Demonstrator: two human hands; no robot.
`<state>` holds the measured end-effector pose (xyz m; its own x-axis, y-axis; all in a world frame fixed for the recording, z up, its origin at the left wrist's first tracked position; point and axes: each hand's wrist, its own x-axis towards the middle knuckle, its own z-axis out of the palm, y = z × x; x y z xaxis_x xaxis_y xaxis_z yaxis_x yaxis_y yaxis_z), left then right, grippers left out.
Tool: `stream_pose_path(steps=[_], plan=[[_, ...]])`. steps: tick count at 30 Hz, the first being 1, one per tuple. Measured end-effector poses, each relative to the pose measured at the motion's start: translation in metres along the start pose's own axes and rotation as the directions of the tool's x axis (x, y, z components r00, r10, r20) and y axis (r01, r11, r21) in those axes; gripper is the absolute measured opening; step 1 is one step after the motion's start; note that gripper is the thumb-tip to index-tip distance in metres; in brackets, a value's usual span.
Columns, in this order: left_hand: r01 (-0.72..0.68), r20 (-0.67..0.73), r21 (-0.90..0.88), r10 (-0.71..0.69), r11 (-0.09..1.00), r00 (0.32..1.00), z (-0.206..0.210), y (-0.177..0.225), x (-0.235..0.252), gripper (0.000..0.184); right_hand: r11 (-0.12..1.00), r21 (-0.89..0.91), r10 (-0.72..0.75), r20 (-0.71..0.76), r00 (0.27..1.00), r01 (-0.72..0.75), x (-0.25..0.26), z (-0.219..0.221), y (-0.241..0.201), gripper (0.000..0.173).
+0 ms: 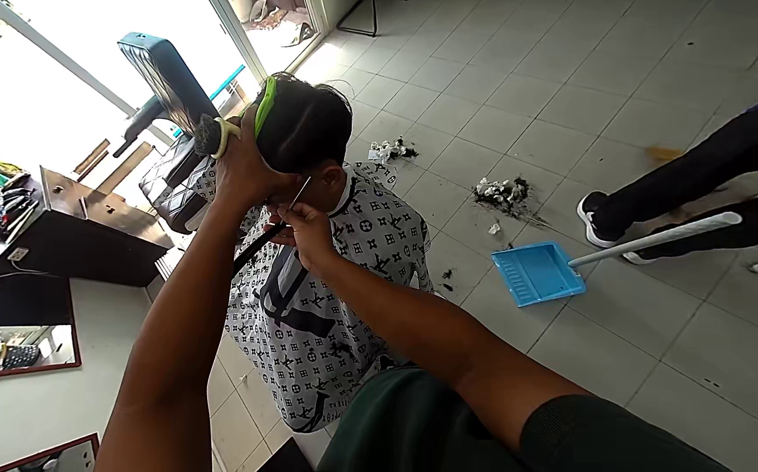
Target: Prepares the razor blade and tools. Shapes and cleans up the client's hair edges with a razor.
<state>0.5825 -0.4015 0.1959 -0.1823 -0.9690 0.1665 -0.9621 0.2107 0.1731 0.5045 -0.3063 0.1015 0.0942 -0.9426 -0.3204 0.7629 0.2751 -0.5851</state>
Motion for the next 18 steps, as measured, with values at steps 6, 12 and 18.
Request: stream_pose_path(steps=[6,12,18], plan=[[0.005,0.007,-0.003,-0.005,1.0,1.0,-0.0018,0.0023,-0.0008,0.131,0.999,0.047,0.002,-0.01,1.0,-0.001,0.0052,-0.0008,-0.0001,0.015],[-0.025,-0.007,-0.001,0.025,1.0,1.0,-0.0008,-0.0001,-0.0007,0.129,0.999,0.033,0.003,0.01,1.0,-0.003,0.0033,0.003,-0.0003,0.015],[-0.029,-0.005,-0.009,0.029,1.0,1.0,-0.0026,0.0007,-0.0015,0.128,0.999,0.048,-0.001,-0.008,1.0,0.001,0.0052,0.0007,-0.0004,0.015]])
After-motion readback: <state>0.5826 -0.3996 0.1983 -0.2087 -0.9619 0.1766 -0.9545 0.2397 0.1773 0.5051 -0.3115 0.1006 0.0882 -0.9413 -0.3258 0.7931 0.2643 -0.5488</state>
